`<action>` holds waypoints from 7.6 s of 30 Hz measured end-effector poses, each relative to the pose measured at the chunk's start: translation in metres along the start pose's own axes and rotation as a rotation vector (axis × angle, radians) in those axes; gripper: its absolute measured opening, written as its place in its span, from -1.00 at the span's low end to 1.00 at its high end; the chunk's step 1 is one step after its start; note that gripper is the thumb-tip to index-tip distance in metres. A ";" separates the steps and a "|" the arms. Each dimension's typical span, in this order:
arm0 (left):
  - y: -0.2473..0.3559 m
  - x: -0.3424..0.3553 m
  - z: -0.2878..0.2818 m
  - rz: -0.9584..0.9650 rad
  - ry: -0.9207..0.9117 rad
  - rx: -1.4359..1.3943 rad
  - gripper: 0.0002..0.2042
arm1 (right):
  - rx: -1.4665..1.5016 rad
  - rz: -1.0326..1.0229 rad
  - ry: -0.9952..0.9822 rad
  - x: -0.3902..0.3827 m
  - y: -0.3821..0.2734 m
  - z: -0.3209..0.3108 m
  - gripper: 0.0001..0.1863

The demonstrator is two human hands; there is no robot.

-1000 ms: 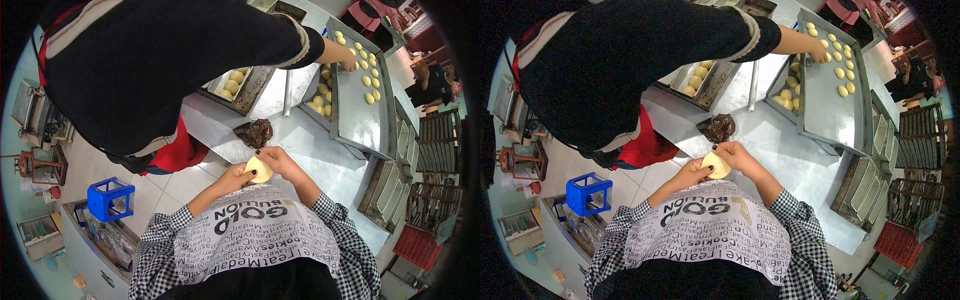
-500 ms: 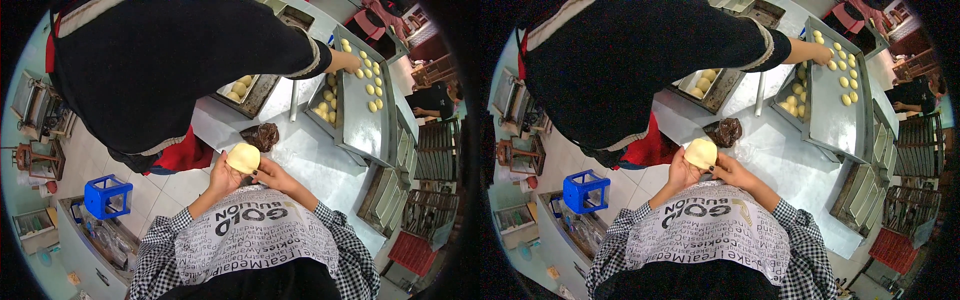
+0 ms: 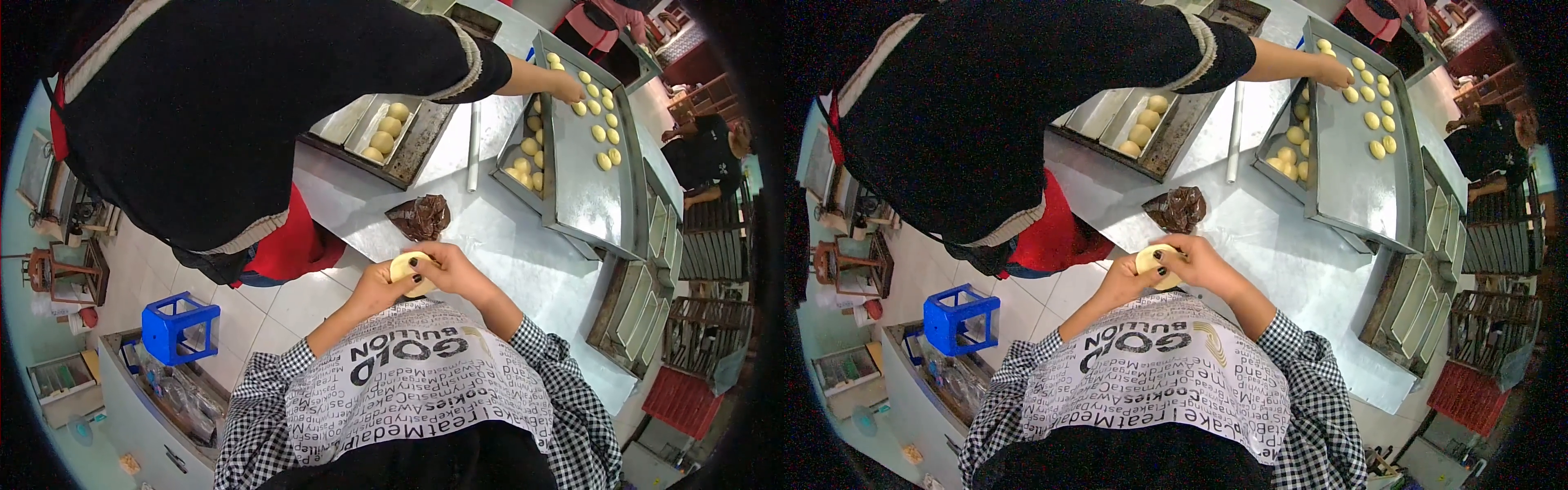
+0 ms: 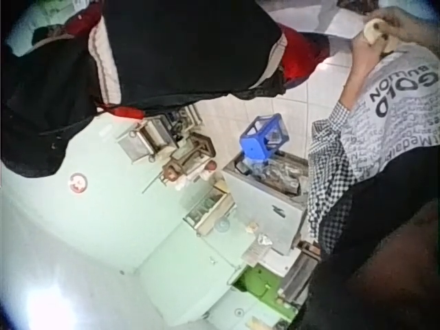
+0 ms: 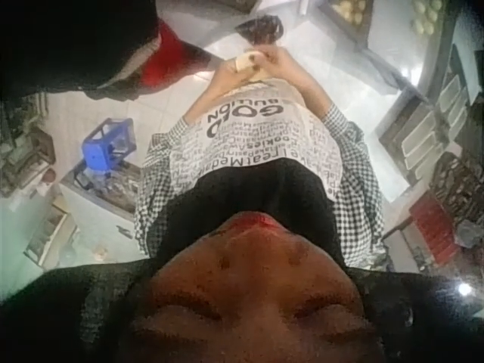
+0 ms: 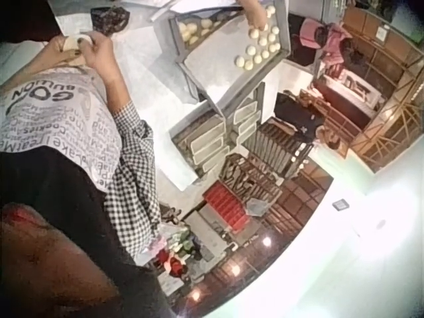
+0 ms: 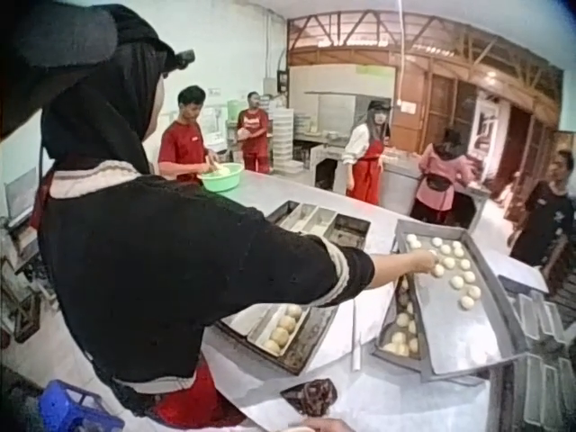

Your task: Filling small dough portions with chocolate and arranging them into loaf pans in a bakery.

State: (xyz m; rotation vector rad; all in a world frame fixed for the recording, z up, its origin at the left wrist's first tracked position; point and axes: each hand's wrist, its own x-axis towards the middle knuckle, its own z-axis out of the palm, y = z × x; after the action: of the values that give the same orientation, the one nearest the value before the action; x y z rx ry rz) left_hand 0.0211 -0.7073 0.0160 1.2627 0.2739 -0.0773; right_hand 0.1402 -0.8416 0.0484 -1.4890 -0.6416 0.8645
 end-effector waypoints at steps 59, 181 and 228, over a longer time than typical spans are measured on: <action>0.027 -0.010 -0.025 0.249 0.267 -0.788 -0.56 | -0.448 -0.135 0.395 0.033 0.012 -0.047 -0.46; 0.052 0.011 0.003 0.022 0.021 -0.953 -0.31 | -0.428 -0.360 0.314 0.003 0.011 -0.022 -0.72; 0.015 -0.002 0.159 -0.203 -0.247 -0.592 -0.34 | -1.648 -0.561 0.162 -0.146 -0.054 -0.128 -0.85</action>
State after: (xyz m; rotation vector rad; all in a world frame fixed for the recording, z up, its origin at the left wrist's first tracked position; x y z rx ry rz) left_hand 0.0480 -0.8539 0.0741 0.6262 0.1894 -0.3016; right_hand 0.1681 -1.0274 0.1211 -2.4892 -1.7323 -0.4793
